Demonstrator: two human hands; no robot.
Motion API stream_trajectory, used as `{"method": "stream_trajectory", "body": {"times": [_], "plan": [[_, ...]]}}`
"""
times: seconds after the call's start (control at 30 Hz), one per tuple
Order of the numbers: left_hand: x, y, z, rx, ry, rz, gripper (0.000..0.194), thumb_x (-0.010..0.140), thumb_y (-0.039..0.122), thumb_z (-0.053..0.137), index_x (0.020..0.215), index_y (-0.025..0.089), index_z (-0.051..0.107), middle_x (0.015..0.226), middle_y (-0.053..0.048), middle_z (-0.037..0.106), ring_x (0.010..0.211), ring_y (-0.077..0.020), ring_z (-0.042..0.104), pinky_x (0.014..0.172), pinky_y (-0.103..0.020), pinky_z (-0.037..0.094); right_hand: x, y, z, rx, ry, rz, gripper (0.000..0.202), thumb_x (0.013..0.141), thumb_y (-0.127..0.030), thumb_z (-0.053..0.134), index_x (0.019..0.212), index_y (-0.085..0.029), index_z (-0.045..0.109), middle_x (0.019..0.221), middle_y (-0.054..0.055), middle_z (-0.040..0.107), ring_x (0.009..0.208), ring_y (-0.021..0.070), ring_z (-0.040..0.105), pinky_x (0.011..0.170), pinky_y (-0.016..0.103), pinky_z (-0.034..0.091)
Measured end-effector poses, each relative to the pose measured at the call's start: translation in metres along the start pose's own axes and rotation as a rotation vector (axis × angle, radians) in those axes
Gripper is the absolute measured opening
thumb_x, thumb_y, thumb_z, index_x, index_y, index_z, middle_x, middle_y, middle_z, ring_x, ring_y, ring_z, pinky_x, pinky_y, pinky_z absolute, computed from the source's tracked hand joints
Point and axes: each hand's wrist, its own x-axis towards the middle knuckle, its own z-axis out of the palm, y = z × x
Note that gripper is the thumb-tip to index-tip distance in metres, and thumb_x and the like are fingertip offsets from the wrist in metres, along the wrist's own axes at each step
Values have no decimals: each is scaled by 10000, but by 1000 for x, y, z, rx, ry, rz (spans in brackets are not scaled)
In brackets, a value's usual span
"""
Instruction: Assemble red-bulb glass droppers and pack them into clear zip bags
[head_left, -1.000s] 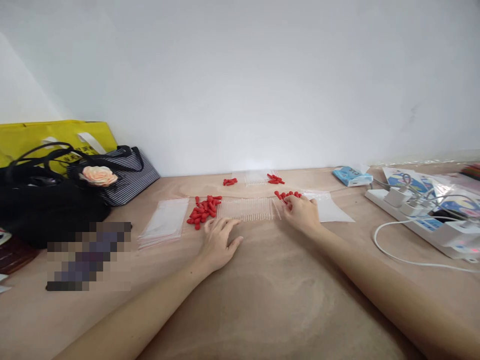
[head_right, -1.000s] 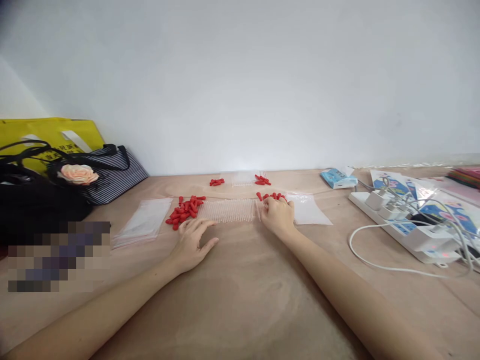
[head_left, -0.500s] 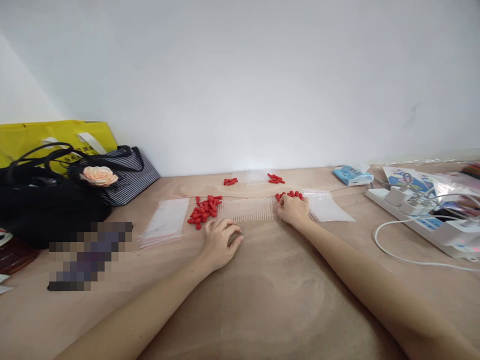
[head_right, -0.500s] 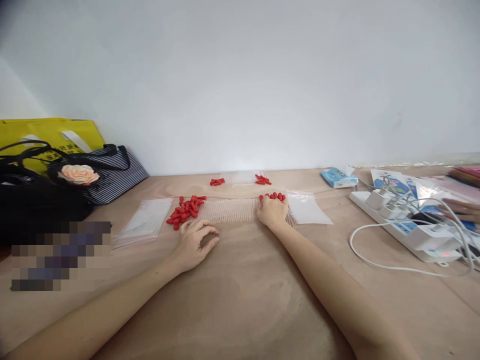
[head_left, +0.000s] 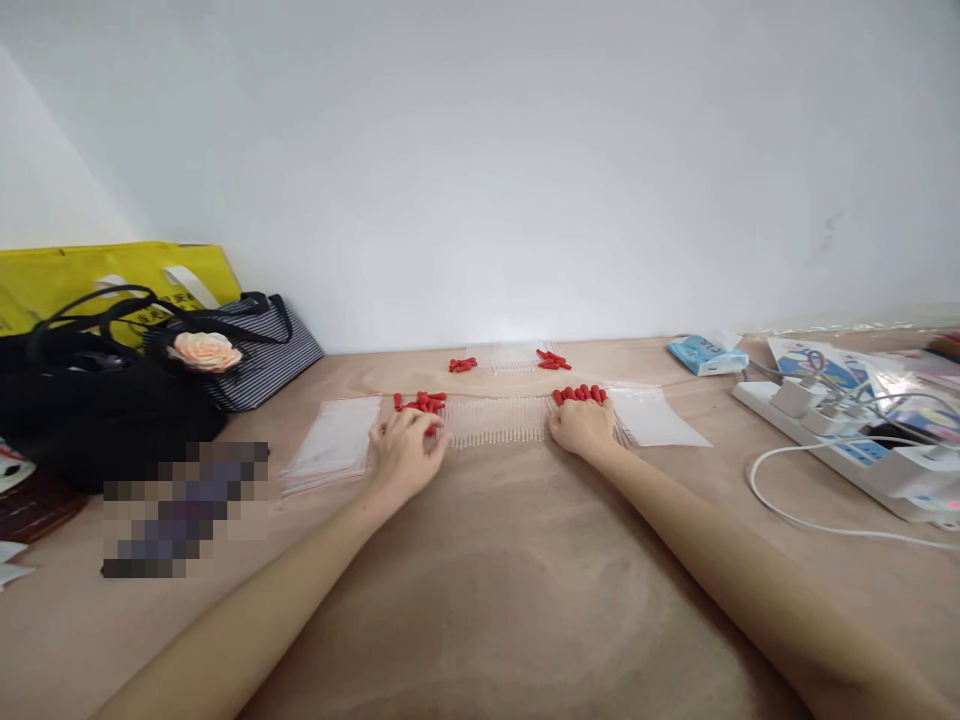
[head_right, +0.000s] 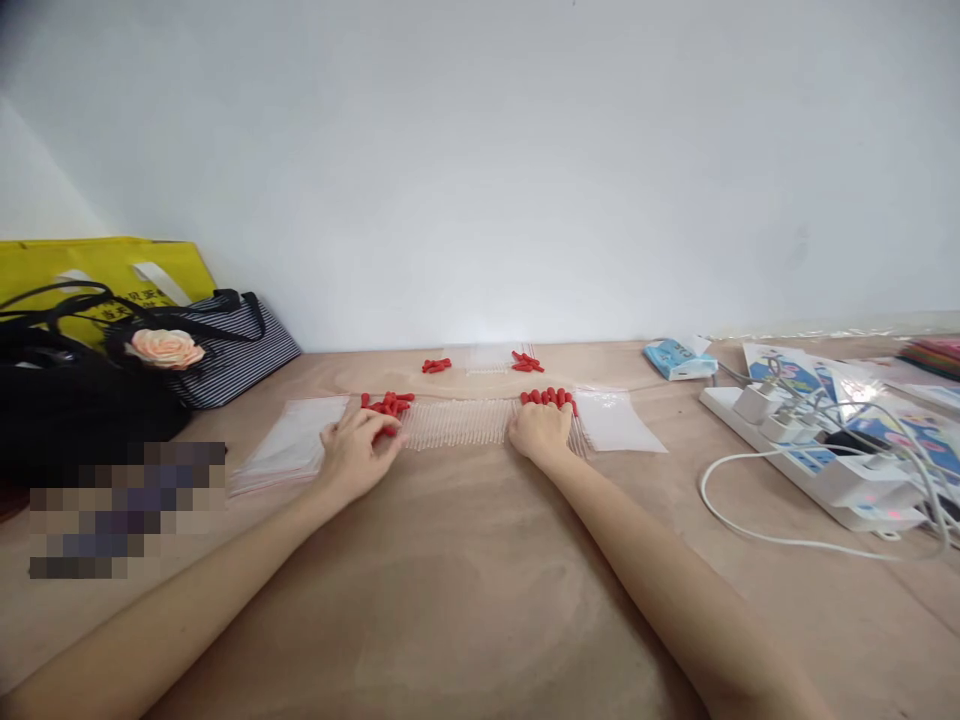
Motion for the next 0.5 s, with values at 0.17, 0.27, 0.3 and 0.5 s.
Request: {"method": "stream_trajectory", "body": {"times": [0.17, 0.27, 0.3, 0.5], "plan": [[32, -28, -4, 101, -42, -229, 244, 742, 410, 512, 850, 212, 606, 940, -110, 562, 973, -320, 460, 775, -492, 291, 1, -3, -1, -18, -1, 10, 312, 799, -230, 373, 870, -96, 646, 927, 178, 614, 970, 312, 501, 829, 450, 215], [42, -34, 0, 107, -66, -207, 265, 750, 411, 497, 890, 218, 613, 970, -113, 552, 1003, -317, 437, 788, -477, 296, -4, -2, -6, -21, 28, -3, 318, 805, -243, 372, 916, -91, 628, 960, 182, 607, 986, 305, 493, 839, 439, 228], [46, -34, 1, 110, -70, -158, 262, 753, 403, 497, 909, 228, 615, 1000, -108, 543, 1016, -310, 427, 801, -469, 292, -7, -2, -8, -19, 36, -31, 317, 805, -252, 374, 917, -88, 622, 955, 183, 607, 980, 300, 495, 833, 427, 245], [65, -33, 13, 123, -170, 112, 207, 746, 336, 517, 904, 291, 643, 1082, -71, 518, 1040, -284, 396, 859, -467, 237, -45, 1, -18, 146, -1, -491, 234, 810, -275, 406, 761, -132, 586, 776, 104, 619, 781, 202, 536, 685, 297, 339]]}}
